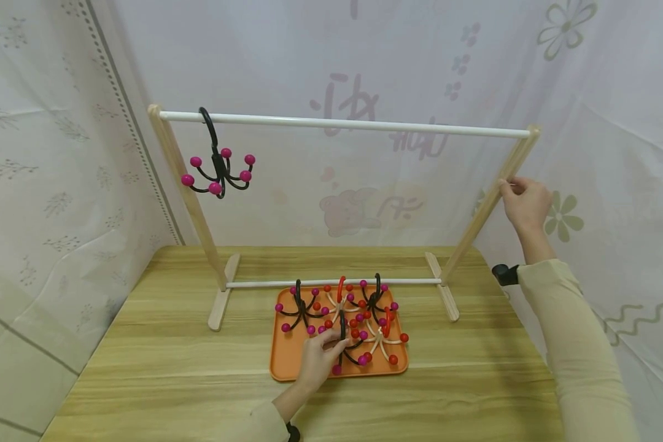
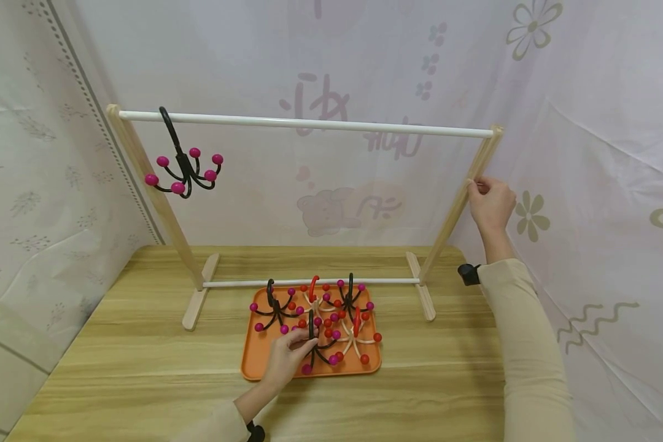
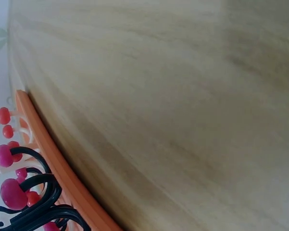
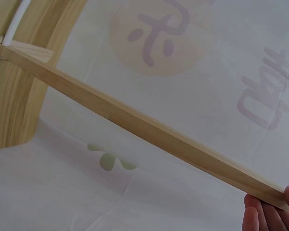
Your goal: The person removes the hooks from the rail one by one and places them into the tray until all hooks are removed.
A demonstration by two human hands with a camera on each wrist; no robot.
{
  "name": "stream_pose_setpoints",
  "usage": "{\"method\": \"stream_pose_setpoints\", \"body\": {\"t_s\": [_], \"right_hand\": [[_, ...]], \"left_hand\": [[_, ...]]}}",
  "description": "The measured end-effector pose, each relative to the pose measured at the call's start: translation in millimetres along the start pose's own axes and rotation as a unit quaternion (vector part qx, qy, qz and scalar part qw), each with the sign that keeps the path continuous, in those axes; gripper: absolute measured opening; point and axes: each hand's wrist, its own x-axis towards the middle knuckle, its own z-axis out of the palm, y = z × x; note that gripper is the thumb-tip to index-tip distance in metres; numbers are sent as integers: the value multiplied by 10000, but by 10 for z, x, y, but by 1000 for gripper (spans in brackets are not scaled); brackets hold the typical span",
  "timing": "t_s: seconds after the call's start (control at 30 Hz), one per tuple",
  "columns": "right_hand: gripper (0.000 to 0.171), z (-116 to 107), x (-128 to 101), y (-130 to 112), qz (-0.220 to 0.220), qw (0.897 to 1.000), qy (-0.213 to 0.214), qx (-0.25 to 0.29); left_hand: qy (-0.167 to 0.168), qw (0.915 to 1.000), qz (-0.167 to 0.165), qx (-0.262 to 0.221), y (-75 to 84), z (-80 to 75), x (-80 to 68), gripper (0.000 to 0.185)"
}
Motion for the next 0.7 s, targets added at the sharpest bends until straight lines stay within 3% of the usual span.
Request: {"method": "stream_pose_setpoints", "body": {"t_s": [0.23, 0.47, 0.7], "right_hand": [[39, 0, 10, 4, 8, 10000, -31, 57], [39, -18, -6, -11, 14, 10000, -49, -8], [39, -34, -25, -23, 67, 9999, -87, -7]], "left_hand": [[76, 9996, 164, 206, -40, 38, -17, 9], [-66, 9997, 24, 237, -340, 69, -52, 10], [336, 9976, 247, 560, -332, -41, -26, 24]]}}
